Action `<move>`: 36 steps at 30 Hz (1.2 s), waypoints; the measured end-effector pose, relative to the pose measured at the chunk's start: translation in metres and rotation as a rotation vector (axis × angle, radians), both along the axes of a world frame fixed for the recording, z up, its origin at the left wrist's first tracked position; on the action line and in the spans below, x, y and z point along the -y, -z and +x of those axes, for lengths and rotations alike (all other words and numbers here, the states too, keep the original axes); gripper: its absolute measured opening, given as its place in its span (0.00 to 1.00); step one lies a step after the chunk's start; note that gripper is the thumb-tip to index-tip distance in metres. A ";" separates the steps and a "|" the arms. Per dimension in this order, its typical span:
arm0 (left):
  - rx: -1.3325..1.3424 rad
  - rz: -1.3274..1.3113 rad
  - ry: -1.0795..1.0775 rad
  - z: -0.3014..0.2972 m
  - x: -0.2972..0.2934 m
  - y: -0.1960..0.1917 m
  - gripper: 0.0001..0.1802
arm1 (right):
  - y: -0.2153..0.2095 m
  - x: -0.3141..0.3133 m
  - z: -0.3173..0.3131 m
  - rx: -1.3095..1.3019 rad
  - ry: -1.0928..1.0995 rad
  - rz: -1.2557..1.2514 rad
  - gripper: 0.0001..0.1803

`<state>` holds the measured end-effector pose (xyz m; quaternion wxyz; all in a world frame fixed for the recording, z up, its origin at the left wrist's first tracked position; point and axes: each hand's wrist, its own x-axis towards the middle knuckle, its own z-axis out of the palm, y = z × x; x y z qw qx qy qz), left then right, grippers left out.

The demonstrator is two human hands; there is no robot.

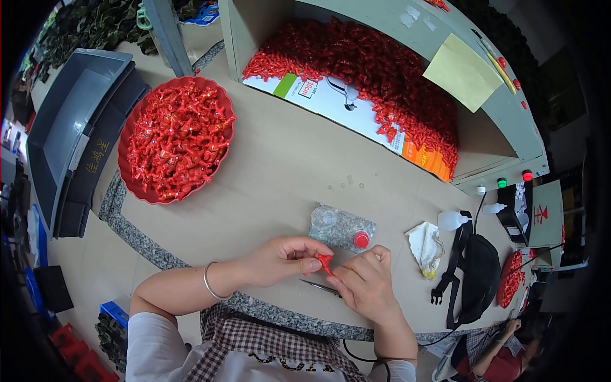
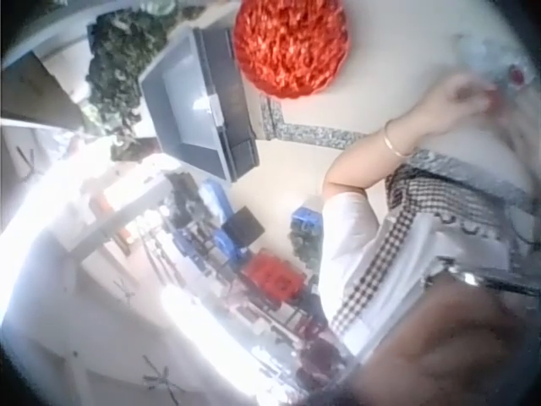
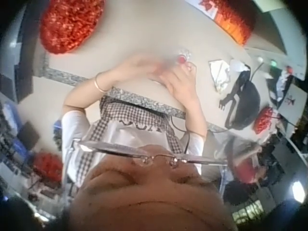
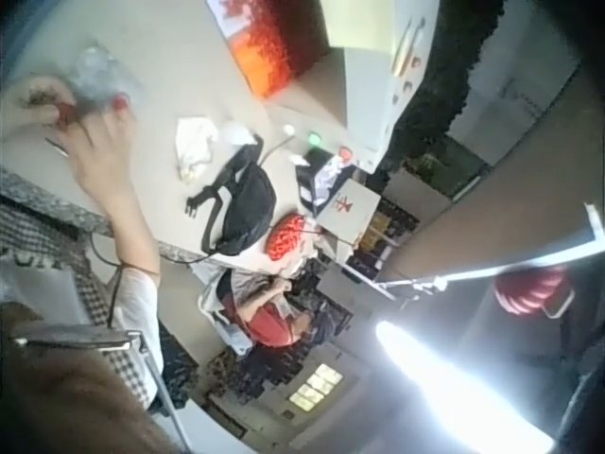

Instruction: The person assembles toy figurines by taking figures from a dish and attaching small components onto them by hand.

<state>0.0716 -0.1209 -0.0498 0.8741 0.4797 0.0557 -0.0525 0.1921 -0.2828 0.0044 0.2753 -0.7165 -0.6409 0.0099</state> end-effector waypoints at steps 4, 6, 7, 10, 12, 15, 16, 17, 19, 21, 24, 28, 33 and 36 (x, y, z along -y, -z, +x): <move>0.016 0.070 -0.019 -0.001 0.001 -0.002 0.13 | 0.002 0.001 -0.003 0.042 0.030 0.015 0.08; 0.050 0.159 -0.066 -0.002 0.002 -0.004 0.13 | 0.003 0.001 -0.004 0.058 0.036 0.023 0.09; 0.050 0.160 -0.067 -0.003 0.002 -0.004 0.13 | 0.003 0.001 -0.004 0.059 0.039 0.012 0.08; 0.130 0.265 -0.102 -0.004 0.001 -0.004 0.13 | 0.006 0.000 -0.005 0.065 0.051 0.006 0.08; 0.192 0.424 -0.136 -0.002 -0.001 -0.004 0.12 | 0.010 0.000 -0.007 0.071 0.060 0.011 0.08; 0.197 0.459 -0.130 -0.002 -0.004 -0.006 0.12 | 0.013 -0.001 -0.008 0.217 0.092 0.039 0.08; 0.198 0.462 -0.132 -0.002 -0.004 -0.006 0.12 | 0.013 -0.001 -0.008 0.137 0.098 0.060 0.08; 0.180 0.453 -0.134 -0.003 -0.003 -0.006 0.13 | 0.015 -0.001 -0.007 0.057 0.106 0.081 0.08; 0.164 0.447 -0.136 -0.002 -0.003 -0.006 0.13 | 0.019 -0.002 -0.007 -0.001 0.111 0.087 0.08; 0.156 0.396 -0.153 -0.003 -0.001 -0.006 0.13 | 0.020 -0.001 -0.007 -0.062 0.116 0.090 0.08; 0.136 0.362 -0.165 -0.004 0.001 -0.007 0.12 | 0.019 0.000 -0.007 -0.149 0.131 0.092 0.08; 0.129 0.328 -0.199 -0.004 0.004 -0.004 0.12 | 0.017 -0.003 -0.015 0.043 0.173 0.095 0.08; 0.149 0.323 -0.206 -0.003 0.002 0.003 0.12 | 0.021 -0.005 -0.011 0.037 0.188 0.100 0.08; 0.169 0.273 -0.204 -0.001 0.003 0.003 0.12 | 0.019 -0.004 -0.012 0.013 0.190 0.122 0.08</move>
